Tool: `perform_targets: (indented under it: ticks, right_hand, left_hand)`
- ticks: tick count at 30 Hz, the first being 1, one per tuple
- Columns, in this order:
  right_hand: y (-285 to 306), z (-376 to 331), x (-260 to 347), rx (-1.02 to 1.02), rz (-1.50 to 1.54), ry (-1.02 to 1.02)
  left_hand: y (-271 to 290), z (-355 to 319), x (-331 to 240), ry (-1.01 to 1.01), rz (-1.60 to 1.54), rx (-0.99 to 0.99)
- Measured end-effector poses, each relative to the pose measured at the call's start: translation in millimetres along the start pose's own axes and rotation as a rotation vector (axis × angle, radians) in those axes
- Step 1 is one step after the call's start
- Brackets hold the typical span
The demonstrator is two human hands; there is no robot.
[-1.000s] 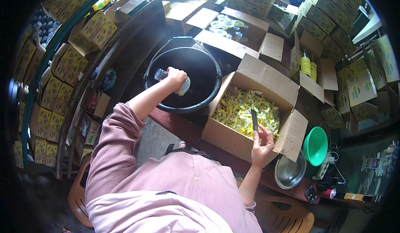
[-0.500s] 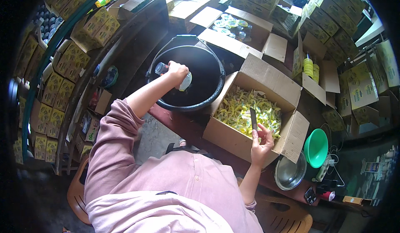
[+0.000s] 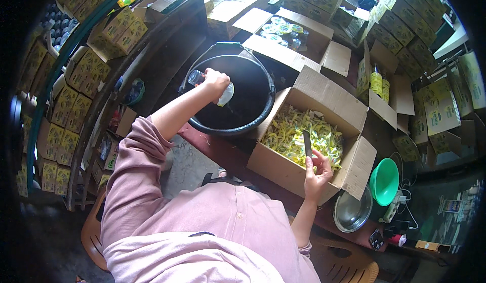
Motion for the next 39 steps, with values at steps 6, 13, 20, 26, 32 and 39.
perform_targets:
  ticks: [6,13,20,26,32,39]
  right_hand:
    - [-1,4,-3,0.01,-0.01,0.004]
    - [-4,13,-4,0.019,0.013,0.001]
    - [-2,23,-10,0.048,0.013,0.019]
    - [2,22,-11,0.024,0.004,0.009]
    - [2,20,-13,0.021,-0.023,0.027]
    - [3,19,-13,0.008,-0.025,0.013]
  left_hand:
    - [3,-2,3,0.009,-0.014,0.005]
    - [4,3,4,-0.005,-0.036,0.016]
    - [-4,17,2,-0.003,-0.098,0.05]
    - [-3,20,3,0.047,-0.208,0.004]
    - [-11,25,0,0.058,-0.224,-0.083]
    - [6,20,10,-0.075,-0.029,0.138]
Point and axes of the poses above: each hand's wrist, its own z-axis towards the middle knuckle, its own y-axis out of the back of the hand, x = y × z, the point moved 2 cm from there along z, towards the middle knuckle, and after that the axes turned 15 degrees about z, right-handed, at the moved point
